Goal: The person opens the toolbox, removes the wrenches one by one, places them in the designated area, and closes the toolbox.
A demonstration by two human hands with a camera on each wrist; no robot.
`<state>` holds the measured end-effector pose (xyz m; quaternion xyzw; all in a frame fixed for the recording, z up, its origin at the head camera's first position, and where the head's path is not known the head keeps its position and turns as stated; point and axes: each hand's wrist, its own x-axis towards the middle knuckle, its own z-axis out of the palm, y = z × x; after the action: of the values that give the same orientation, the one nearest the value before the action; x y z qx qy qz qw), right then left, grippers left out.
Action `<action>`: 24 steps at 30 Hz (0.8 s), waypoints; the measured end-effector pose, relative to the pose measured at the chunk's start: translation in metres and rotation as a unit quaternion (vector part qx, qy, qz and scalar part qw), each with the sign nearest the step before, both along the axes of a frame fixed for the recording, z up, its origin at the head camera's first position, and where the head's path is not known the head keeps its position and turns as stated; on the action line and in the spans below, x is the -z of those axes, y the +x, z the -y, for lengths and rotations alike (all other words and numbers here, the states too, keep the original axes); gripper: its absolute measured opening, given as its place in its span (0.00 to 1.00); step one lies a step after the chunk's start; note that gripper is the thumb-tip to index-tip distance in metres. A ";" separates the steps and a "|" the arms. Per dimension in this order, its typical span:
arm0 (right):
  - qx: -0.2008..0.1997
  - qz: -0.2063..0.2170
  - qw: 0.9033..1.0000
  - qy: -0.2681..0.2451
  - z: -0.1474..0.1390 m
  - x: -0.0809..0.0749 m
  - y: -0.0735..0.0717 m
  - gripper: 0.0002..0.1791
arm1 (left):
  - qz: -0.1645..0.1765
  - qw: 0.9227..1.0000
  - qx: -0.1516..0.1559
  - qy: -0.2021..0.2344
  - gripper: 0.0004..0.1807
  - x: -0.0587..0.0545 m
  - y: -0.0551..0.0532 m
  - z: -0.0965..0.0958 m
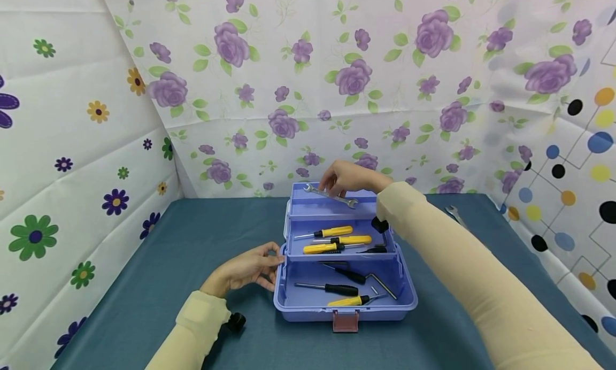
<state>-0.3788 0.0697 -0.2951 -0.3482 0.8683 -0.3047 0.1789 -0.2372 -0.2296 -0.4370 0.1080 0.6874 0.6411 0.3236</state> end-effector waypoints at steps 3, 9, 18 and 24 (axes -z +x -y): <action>0.016 0.017 1.000 -0.020 -0.005 0.001 -0.001 0.12 | 0.001 1.000 0.001 0.000 0.12 0.000 0.000 0.000; 0.040 0.046 0.996 -0.061 -0.014 0.002 -0.004 0.13 | 0.001 1.000 0.002 -0.001 0.12 -0.001 0.000 0.001; 0.068 0.080 0.986 -0.132 -0.031 0.004 -0.007 0.13 | -0.001 1.000 0.003 0.000 0.12 -0.001 0.000 0.000; 0.090 0.086 0.975 -0.184 -0.044 0.005 -0.010 0.15 | 0.001 1.000 0.004 -0.003 0.13 -0.001 0.000 0.001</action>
<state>-0.3892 0.1141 -0.3004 -0.2684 0.8063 -0.5030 0.1576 -0.2376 -0.2304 -0.4355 0.1090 0.6888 0.6377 0.3270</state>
